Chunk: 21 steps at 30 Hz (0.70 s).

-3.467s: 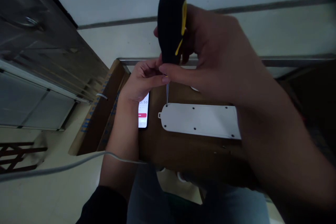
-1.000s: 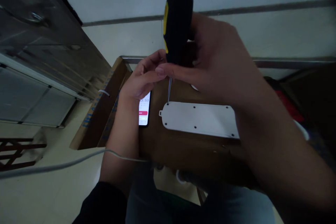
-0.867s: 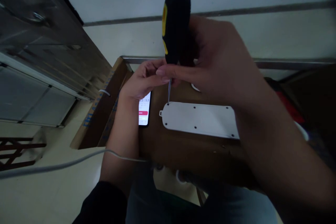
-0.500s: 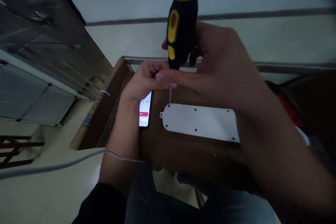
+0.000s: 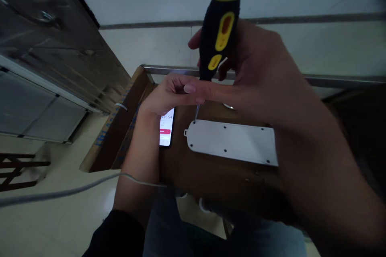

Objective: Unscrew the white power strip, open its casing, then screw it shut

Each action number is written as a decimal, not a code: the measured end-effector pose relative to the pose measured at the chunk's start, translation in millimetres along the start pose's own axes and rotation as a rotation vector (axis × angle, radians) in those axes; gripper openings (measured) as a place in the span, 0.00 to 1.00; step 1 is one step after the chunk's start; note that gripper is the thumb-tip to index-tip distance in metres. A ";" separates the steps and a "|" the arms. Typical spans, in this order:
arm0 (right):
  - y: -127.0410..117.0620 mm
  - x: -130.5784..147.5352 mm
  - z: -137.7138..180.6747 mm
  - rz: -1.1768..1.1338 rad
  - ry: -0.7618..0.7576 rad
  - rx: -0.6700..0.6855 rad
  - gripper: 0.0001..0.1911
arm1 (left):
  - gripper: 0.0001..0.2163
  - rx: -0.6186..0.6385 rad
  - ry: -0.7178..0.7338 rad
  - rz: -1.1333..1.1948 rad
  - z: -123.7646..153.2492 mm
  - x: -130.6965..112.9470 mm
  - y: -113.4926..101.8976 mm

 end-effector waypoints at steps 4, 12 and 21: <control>-3.2 -4.1 -2.0 0.174 0.067 -0.045 0.16 | 0.16 -0.040 0.018 -0.033 -1.4 -4.2 3.8; -2.3 -2.6 -1.8 0.128 0.055 -0.050 0.11 | 0.17 -0.066 -0.004 -0.017 -1.7 -2.8 5.2; -0.3 0.7 -0.3 0.107 0.008 -0.072 0.15 | 0.15 -0.053 0.026 0.007 0.3 -8.3 6.8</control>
Point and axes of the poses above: each hand's wrist, its own z-axis away from the middle knuckle, its own y-axis out of the palm, x = y × z, the point moved 6 cm from there along -z, towards the middle knuckle, and after that the axes turned 15 degrees about -x, right-handed, at the moved point
